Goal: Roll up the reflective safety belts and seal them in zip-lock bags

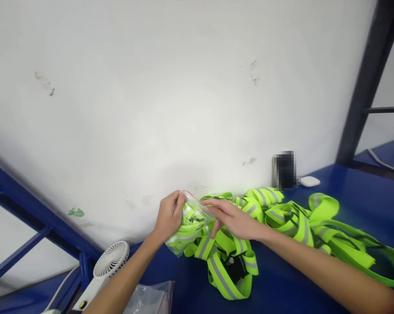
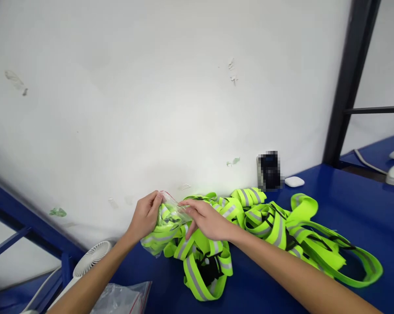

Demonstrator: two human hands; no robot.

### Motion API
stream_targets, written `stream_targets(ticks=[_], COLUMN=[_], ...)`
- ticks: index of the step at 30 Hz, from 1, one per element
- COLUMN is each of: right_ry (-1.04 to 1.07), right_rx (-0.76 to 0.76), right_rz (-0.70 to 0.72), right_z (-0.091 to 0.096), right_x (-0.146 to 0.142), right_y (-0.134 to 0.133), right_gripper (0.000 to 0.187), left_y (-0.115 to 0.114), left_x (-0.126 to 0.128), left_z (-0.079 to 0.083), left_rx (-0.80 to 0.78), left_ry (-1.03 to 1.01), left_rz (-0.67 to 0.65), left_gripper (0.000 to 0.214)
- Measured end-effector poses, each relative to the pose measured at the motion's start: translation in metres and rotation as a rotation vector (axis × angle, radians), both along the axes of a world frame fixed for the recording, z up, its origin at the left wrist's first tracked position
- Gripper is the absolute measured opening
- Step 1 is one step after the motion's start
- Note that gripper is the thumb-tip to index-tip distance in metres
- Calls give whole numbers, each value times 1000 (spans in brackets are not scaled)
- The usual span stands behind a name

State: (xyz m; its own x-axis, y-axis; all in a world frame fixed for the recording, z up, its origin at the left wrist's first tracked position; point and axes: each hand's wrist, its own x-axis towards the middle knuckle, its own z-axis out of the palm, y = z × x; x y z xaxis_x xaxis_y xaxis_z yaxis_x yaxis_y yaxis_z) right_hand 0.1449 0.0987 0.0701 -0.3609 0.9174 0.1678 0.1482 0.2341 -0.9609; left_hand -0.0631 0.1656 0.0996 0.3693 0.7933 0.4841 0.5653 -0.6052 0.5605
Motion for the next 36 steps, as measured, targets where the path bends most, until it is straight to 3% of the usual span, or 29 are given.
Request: stream_targets(ticks=[4,8,11,13,18,22,28,36], right_ry=[-79,-261,-294,-267,-192,-67,20,-40], right_rx=[47,354,560,615,672,663,529,572], right_rz=[-84,-225,-195,-163,-144,-236,-265,-264], right_z=[6,10,10,10,-5,-38,-79,-88], right_x=[3,0,-3,-5,-14,-19,-17,-9], right_y=[0,-2,-8,-16,-47,-75,-97,-103], right_gripper=[40,30,25,24,25,24,25,31], left_y=[-7,-30,-56,-75,-121,-143,-155,-156], left_x=[7,13,13,13,15,12,12,27], left_z=[-9,-13,-14,-19,-46,-61,-77,-90], left_rx=[-29,31,91,114,193,340,388,249], left_ry=[-34,-27,-53,-120,-395,-223,-15,-88], left_rz=[-9,22,112,150,256,209,119,116], left_gripper=[39,37,37,35,25,21,25,32])
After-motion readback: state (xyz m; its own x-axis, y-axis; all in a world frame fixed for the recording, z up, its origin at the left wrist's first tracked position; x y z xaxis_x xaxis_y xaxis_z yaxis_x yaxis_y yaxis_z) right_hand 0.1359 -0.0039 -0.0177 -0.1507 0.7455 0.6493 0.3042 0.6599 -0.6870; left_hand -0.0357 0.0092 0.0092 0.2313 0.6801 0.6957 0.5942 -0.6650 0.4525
